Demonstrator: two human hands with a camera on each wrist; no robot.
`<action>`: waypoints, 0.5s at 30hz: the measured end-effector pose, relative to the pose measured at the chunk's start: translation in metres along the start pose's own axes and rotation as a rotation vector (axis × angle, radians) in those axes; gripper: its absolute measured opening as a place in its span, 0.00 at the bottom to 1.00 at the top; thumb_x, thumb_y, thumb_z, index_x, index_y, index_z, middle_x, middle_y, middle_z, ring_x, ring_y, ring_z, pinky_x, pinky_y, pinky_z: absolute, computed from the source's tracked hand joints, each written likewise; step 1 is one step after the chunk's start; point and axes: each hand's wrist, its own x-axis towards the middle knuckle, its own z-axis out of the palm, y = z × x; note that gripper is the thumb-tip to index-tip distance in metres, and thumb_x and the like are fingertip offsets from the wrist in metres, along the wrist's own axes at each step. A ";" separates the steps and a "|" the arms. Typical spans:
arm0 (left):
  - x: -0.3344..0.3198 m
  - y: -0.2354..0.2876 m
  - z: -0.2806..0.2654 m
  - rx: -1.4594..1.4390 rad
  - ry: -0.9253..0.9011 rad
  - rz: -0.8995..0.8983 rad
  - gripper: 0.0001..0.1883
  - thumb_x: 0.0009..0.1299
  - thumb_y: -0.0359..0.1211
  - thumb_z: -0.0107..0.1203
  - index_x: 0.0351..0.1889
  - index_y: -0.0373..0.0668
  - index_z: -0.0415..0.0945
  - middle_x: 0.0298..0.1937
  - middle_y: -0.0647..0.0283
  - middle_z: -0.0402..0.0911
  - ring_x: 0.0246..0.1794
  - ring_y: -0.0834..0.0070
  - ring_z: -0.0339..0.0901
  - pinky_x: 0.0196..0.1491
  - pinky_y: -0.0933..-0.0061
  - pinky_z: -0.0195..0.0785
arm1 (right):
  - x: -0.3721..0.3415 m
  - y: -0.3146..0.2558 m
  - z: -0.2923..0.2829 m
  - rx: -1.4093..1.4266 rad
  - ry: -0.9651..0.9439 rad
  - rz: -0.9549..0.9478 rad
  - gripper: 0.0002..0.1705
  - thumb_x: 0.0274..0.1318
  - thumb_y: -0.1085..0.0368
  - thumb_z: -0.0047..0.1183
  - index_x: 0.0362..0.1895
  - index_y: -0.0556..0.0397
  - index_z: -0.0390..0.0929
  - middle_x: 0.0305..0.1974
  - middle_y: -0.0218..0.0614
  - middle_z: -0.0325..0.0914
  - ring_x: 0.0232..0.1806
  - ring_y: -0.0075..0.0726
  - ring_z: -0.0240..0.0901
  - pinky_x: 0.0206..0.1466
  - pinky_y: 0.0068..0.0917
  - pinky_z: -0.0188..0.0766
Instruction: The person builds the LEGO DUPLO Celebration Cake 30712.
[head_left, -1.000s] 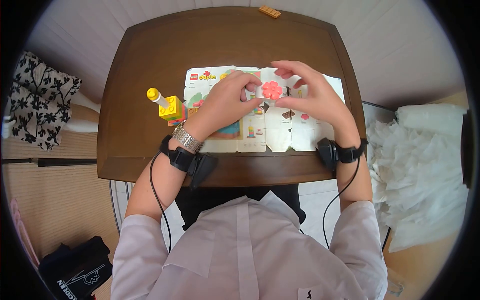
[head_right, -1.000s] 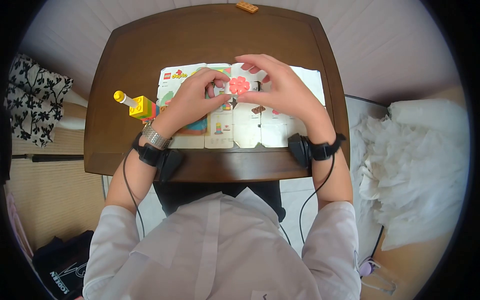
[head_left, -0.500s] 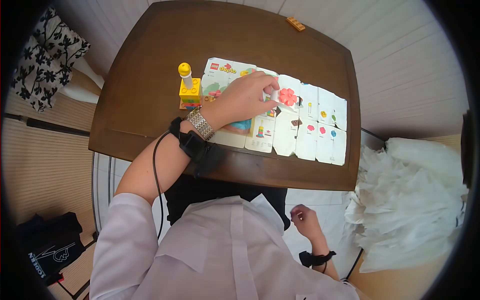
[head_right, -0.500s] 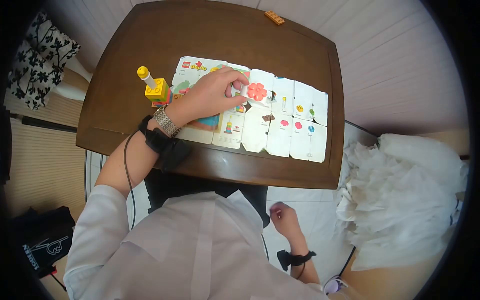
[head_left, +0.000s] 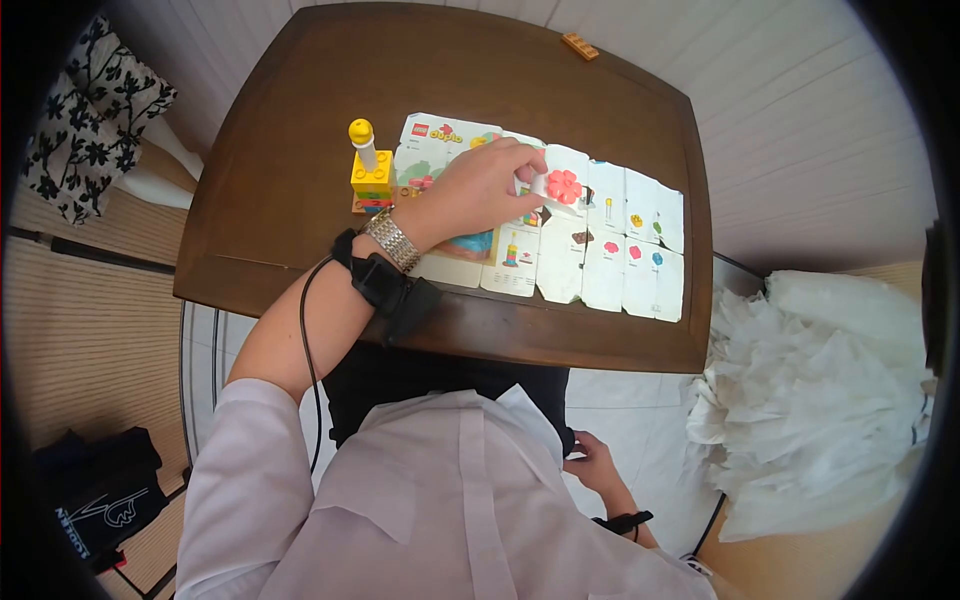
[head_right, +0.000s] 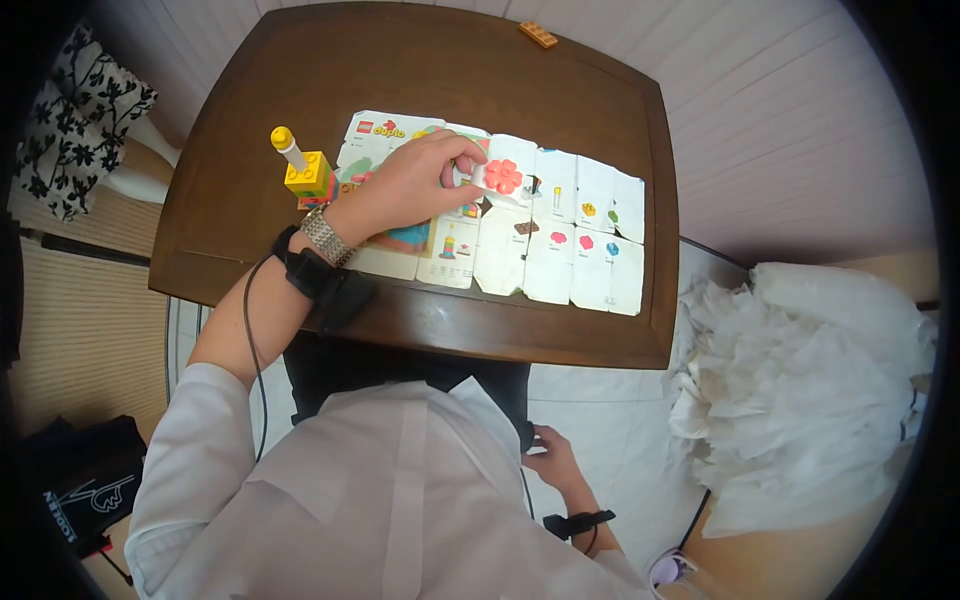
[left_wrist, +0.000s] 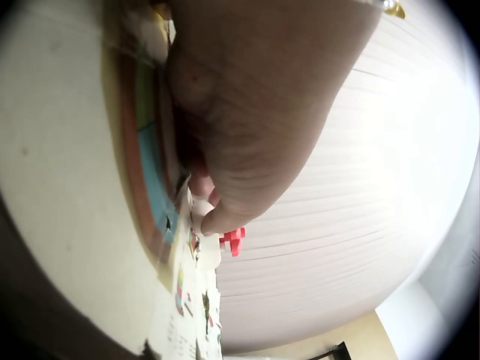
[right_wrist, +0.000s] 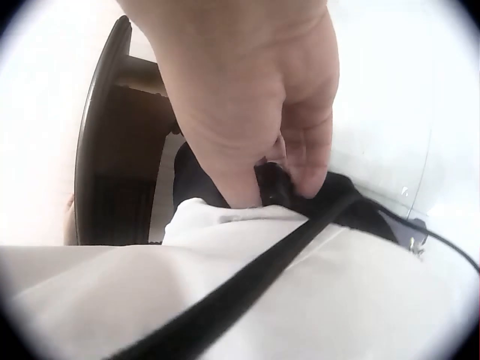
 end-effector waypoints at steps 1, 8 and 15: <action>0.000 0.001 -0.001 -0.002 -0.002 0.001 0.19 0.67 0.36 0.69 0.54 0.41 0.81 0.41 0.65 0.78 0.36 0.73 0.75 0.45 0.69 0.73 | -0.006 -0.008 -0.009 -0.137 0.002 -0.019 0.31 0.47 0.72 0.72 0.58 0.62 0.81 0.51 0.43 0.83 0.47 0.40 0.84 0.53 0.34 0.82; 0.003 0.005 0.000 -0.073 0.095 0.048 0.18 0.68 0.33 0.67 0.55 0.41 0.82 0.38 0.67 0.77 0.26 0.81 0.70 0.37 0.75 0.69 | -0.045 -0.140 -0.087 -0.834 0.007 0.024 0.29 0.37 0.60 0.75 0.47 0.59 0.89 0.36 0.42 0.85 0.37 0.36 0.85 0.39 0.32 0.82; -0.002 0.039 -0.011 -0.296 -0.023 -0.053 0.15 0.69 0.34 0.69 0.52 0.41 0.85 0.41 0.68 0.83 0.30 0.84 0.72 0.36 0.77 0.69 | -0.024 -0.297 -0.065 -0.691 0.208 -0.632 0.33 0.38 0.67 0.70 0.56 0.56 0.86 0.40 0.40 0.85 0.31 0.33 0.77 0.33 0.26 0.72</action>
